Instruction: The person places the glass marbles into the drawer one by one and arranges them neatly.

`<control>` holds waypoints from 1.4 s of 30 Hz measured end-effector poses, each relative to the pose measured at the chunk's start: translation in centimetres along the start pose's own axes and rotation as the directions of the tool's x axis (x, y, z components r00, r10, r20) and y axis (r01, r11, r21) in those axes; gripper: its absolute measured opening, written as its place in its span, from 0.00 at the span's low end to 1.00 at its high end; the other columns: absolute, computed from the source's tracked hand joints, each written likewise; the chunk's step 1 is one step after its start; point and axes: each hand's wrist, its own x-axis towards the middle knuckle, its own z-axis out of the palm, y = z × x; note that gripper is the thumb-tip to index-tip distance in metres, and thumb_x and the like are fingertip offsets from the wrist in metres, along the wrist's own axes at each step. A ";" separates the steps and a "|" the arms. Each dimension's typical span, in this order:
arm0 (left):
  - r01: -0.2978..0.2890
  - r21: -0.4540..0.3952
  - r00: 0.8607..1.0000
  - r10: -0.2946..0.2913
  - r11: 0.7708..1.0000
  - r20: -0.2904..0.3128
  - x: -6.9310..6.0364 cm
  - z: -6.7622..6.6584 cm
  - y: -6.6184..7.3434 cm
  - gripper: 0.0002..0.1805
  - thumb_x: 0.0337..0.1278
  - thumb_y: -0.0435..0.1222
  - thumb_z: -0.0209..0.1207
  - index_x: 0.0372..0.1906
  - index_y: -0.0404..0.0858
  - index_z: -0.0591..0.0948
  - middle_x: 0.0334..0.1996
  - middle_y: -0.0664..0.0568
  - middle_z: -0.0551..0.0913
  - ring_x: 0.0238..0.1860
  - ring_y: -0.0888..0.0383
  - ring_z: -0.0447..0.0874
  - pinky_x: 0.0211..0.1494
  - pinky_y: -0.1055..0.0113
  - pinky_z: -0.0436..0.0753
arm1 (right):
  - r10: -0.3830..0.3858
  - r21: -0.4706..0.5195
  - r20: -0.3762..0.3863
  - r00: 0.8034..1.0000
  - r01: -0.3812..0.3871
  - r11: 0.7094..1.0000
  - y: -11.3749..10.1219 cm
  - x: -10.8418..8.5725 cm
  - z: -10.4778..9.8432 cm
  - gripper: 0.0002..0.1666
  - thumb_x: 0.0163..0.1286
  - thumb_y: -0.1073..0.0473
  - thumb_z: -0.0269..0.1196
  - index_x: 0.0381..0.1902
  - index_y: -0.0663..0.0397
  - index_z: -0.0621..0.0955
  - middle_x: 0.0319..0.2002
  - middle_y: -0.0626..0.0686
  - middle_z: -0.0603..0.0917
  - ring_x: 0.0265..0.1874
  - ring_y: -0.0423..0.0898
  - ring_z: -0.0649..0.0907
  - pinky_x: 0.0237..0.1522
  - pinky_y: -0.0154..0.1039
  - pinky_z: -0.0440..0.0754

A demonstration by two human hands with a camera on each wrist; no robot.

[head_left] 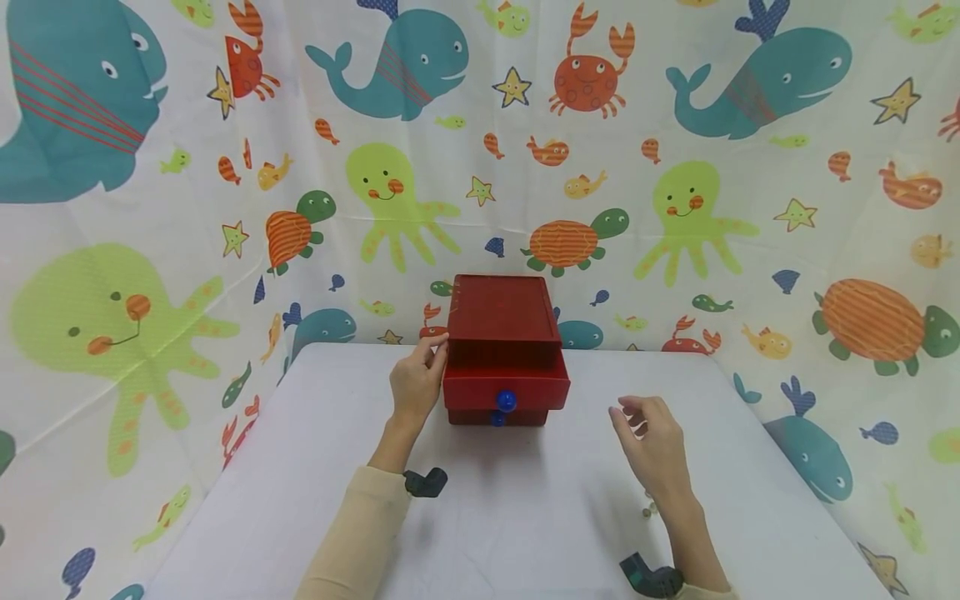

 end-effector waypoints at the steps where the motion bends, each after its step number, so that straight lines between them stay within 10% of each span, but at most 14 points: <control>1: 0.000 -0.002 1.000 0.000 1.000 -0.001 0.0 0.0 0.0 0.09 0.66 0.36 0.61 0.47 0.42 0.87 0.11 0.52 0.70 0.13 0.69 0.54 0.15 0.71 0.55 | 0.006 -0.002 0.001 1.000 -0.006 1.000 0.1 -0.1 0.0 0.14 0.63 0.62 0.71 0.46 0.61 0.83 0.37 0.55 0.83 0.32 0.44 0.80 0.34 0.22 0.76; 42: 0.014 -0.005 1.000 -0.014 1.000 0.014 -0.1 -0.1 0.2 0.09 0.67 0.36 0.60 0.47 0.41 0.86 0.11 0.51 0.72 0.13 0.65 0.57 0.15 0.72 0.56 | 0.159 -0.065 0.047 0.986 -0.156 0.986 4.7 -4.5 -0.9 0.11 0.63 0.67 0.68 0.43 0.65 0.82 0.35 0.57 0.83 0.28 0.38 0.77 0.23 0.27 0.78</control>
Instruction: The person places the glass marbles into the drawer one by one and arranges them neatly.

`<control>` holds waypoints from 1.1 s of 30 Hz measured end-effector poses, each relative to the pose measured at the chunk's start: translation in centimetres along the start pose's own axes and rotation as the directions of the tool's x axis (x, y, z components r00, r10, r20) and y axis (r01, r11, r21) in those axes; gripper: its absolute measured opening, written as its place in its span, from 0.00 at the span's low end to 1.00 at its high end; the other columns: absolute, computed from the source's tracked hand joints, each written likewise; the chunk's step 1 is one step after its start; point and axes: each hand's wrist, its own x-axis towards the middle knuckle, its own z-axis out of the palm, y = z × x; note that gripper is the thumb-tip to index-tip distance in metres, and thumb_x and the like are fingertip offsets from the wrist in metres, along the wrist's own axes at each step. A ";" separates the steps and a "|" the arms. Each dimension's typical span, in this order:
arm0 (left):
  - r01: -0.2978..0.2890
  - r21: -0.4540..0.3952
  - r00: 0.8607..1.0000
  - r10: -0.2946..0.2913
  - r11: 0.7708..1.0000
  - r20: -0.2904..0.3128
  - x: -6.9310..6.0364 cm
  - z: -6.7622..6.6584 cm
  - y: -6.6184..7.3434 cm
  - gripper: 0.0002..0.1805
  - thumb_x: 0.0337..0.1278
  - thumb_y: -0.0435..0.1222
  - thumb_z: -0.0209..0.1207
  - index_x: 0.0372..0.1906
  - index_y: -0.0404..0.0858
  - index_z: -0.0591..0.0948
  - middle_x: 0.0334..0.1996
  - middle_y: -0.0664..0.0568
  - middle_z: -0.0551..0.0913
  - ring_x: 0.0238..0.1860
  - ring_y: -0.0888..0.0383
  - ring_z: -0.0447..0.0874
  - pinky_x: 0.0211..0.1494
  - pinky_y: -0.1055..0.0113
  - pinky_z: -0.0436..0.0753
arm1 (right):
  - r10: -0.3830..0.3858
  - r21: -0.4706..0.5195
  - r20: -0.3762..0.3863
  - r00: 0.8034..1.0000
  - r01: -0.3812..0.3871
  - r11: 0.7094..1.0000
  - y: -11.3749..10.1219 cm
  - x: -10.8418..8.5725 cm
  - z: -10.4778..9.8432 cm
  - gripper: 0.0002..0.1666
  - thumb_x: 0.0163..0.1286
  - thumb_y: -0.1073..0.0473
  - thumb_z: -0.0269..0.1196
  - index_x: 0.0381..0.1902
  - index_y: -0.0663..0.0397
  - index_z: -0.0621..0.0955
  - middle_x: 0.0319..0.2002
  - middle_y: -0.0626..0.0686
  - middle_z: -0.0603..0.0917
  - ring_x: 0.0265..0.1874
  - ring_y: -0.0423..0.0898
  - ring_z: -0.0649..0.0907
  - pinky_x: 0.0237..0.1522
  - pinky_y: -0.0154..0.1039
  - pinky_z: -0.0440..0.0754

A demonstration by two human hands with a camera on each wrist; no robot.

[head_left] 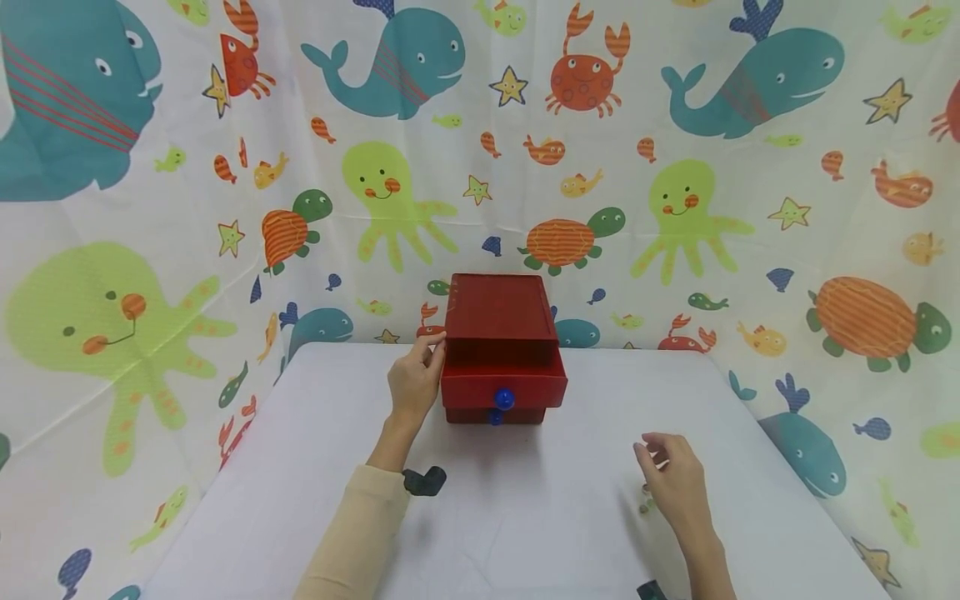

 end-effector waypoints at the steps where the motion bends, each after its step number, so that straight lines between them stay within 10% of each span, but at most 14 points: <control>1: -0.002 0.001 1.000 0.002 1.000 -0.002 0.0 0.0 0.0 0.09 0.67 0.35 0.60 0.47 0.41 0.86 0.11 0.51 0.72 0.13 0.65 0.57 0.15 0.72 0.56 | -0.001 -0.004 0.000 1.000 0.002 1.000 0.2 -0.1 0.0 0.11 0.62 0.67 0.68 0.43 0.65 0.83 0.34 0.57 0.83 0.27 0.37 0.77 0.23 0.27 0.78; 20: 0.006 0.011 1.000 -0.006 1.000 -0.010 -0.1 0.1 -0.1 0.09 0.66 0.36 0.61 0.47 0.42 0.87 0.11 0.52 0.71 0.13 0.67 0.55 0.16 0.72 0.55 | 0.076 -0.085 0.094 0.993 -0.068 0.994 2.2 -1.3 0.4 0.14 0.64 0.63 0.67 0.45 0.67 0.81 0.36 0.59 0.83 0.32 0.49 0.82 0.29 0.29 0.76; 33: 0.004 0.004 1.000 -0.004 1.000 0.002 0.0 0.1 -0.1 0.09 0.68 0.36 0.60 0.48 0.41 0.86 0.11 0.51 0.71 0.12 0.65 0.57 0.15 0.71 0.56 | 0.222 -0.144 0.278 0.935 -0.188 0.971 3.4 -1.5 0.0 0.21 0.68 0.59 0.64 0.52 0.69 0.78 0.44 0.65 0.80 0.40 0.53 0.82 0.37 0.35 0.79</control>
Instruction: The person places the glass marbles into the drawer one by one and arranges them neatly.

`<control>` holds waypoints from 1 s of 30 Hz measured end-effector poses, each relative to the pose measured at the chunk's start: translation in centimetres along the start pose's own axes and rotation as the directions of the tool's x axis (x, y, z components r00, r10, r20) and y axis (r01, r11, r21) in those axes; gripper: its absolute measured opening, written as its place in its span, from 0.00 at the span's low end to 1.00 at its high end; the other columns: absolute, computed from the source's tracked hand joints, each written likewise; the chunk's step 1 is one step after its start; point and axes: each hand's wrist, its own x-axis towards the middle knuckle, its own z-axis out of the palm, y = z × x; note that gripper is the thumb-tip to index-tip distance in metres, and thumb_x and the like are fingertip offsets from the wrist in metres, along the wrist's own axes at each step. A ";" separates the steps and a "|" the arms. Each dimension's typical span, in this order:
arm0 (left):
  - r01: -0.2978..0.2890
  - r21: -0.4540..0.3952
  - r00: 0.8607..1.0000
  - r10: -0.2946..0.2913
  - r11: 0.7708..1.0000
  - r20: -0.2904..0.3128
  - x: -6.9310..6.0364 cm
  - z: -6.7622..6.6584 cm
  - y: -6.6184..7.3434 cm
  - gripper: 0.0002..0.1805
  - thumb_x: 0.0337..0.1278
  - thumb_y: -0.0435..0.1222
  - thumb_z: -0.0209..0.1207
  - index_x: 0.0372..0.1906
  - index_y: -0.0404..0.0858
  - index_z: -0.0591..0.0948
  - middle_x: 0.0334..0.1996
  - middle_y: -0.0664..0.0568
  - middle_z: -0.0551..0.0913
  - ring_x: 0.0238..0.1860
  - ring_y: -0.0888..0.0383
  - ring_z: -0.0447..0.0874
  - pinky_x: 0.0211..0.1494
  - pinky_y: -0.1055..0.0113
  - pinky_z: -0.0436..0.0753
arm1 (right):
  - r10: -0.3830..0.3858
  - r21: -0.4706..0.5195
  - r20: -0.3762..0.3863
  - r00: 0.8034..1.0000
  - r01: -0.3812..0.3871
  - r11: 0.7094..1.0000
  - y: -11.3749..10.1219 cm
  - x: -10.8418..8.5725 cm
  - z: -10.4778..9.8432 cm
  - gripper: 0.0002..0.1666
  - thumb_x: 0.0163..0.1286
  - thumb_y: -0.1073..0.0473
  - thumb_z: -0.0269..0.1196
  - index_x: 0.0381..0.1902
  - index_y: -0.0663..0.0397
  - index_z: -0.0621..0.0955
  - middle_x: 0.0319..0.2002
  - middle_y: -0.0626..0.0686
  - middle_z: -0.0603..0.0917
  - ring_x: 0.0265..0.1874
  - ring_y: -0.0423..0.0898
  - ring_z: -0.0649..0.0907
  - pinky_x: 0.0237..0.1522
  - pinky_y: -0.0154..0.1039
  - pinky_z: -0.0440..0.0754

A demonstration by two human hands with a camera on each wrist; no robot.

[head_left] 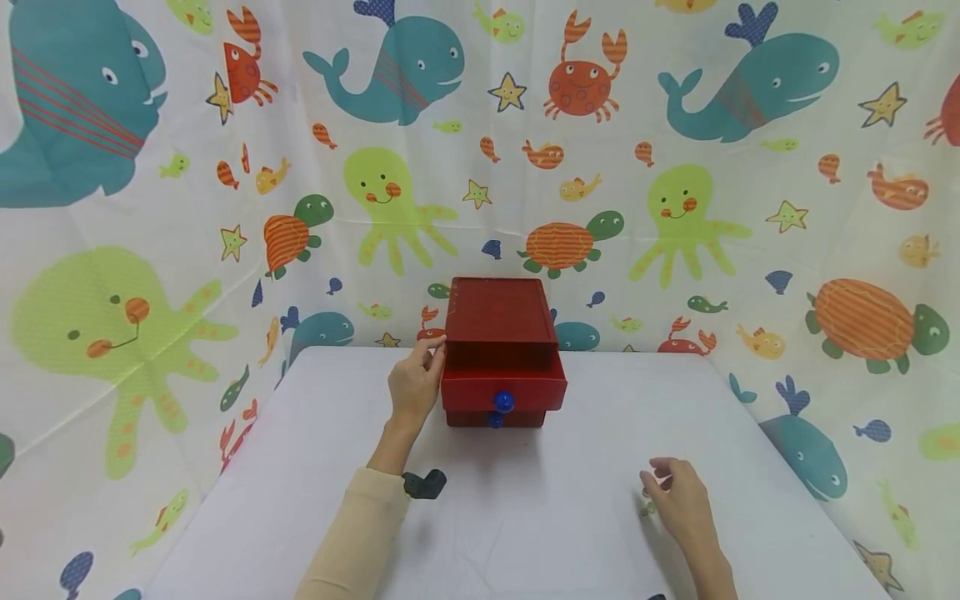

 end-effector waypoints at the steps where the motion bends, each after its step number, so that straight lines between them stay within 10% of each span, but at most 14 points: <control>1: -0.001 0.001 1.000 0.001 1.000 0.001 0.0 0.0 0.0 0.09 0.67 0.36 0.61 0.48 0.41 0.86 0.11 0.51 0.71 0.12 0.65 0.57 0.15 0.71 0.56 | 0.005 0.000 0.009 1.000 -0.005 1.000 0.1 0.0 0.0 0.21 0.68 0.59 0.64 0.52 0.69 0.78 0.44 0.65 0.80 0.40 0.53 0.82 0.37 0.36 0.79; 30: 0.004 -0.012 1.000 -0.004 1.000 0.000 0.0 0.0 0.1 0.09 0.67 0.35 0.60 0.47 0.41 0.87 0.11 0.52 0.69 0.13 0.66 0.56 0.17 0.70 0.54 | 0.102 -0.047 0.186 0.977 -0.095 0.994 1.4 0.0 1.2 0.18 0.67 0.58 0.64 0.47 0.68 0.81 0.39 0.59 0.81 0.38 0.50 0.83 0.43 0.49 0.84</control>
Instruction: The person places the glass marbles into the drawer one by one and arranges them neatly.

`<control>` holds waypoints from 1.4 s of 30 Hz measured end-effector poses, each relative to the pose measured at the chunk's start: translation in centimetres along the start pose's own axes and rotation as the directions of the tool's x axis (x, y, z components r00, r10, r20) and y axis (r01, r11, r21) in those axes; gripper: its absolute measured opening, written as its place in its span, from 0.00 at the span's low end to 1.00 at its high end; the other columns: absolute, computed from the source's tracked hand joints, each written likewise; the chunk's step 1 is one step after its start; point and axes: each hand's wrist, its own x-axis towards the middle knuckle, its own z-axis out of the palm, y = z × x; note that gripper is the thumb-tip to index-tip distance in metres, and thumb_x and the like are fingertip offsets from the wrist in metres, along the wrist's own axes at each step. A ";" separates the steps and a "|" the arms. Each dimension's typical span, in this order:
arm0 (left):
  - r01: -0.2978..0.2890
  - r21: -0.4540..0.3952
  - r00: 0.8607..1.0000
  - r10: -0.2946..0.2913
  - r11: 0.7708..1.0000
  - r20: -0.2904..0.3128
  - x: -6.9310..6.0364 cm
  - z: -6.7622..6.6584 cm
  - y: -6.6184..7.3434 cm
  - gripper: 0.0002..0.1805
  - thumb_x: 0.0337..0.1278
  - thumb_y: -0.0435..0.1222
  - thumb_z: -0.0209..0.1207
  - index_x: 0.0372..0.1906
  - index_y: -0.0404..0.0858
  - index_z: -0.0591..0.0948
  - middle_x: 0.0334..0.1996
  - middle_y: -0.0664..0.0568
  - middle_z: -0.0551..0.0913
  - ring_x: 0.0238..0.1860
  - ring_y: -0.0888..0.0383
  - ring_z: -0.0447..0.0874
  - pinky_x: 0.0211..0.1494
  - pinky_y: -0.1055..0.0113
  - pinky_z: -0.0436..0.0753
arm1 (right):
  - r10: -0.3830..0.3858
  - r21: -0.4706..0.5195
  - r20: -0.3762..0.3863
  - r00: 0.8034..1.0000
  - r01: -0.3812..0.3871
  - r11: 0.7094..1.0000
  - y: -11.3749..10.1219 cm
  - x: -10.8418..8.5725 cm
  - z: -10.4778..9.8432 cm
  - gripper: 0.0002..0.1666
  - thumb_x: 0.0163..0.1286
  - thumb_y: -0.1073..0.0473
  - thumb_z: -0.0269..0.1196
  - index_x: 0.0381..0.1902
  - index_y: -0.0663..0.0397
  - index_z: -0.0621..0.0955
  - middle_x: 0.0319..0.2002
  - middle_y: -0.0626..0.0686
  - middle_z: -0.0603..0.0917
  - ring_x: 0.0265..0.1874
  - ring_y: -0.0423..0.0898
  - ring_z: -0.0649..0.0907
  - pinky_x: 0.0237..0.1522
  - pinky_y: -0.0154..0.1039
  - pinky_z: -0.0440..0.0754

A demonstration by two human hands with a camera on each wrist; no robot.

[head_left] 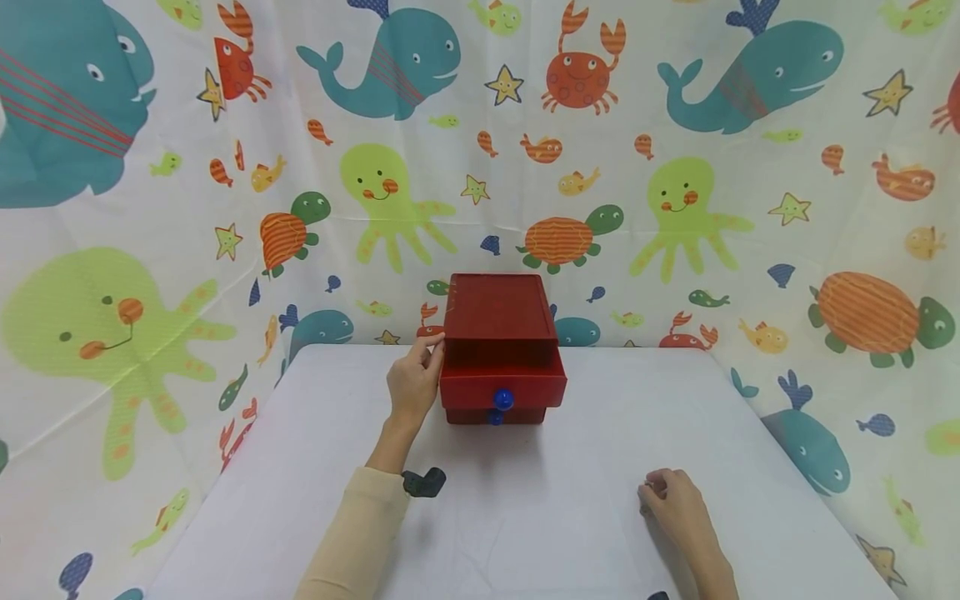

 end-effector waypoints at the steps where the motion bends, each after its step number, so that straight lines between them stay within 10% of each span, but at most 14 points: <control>1: 0.002 0.002 1.000 -0.002 1.000 0.000 0.0 0.0 0.0 0.09 0.66 0.35 0.60 0.47 0.41 0.87 0.11 0.52 0.69 0.13 0.66 0.56 0.17 0.70 0.54 | 0.001 -0.003 0.002 1.000 -0.001 1.000 0.0 0.0 0.0 0.17 0.68 0.58 0.64 0.46 0.68 0.81 0.39 0.59 0.81 0.38 0.50 0.82 0.43 0.49 0.84; 25: -0.013 0.001 1.000 0.013 1.000 -0.004 -0.1 0.1 -0.2 0.09 0.66 0.36 0.61 0.47 0.41 0.87 0.11 0.53 0.69 0.13 0.69 0.55 0.16 0.72 0.54 | -0.019 -0.015 0.006 1.000 0.019 1.000 -0.1 0.0 0.1 0.15 0.67 0.60 0.63 0.43 0.69 0.82 0.37 0.58 0.81 0.37 0.50 0.82 0.43 0.50 0.84; 42: -0.004 0.007 1.000 0.004 1.000 0.004 0.0 0.0 -0.2 0.09 0.67 0.35 0.61 0.47 0.40 0.86 0.11 0.52 0.70 0.13 0.69 0.55 0.16 0.72 0.54 | -0.085 0.003 -0.043 0.995 0.086 0.996 -0.9 0.0 -0.8 0.16 0.67 0.59 0.63 0.45 0.69 0.82 0.37 0.59 0.81 0.34 0.47 0.80 0.31 0.32 0.77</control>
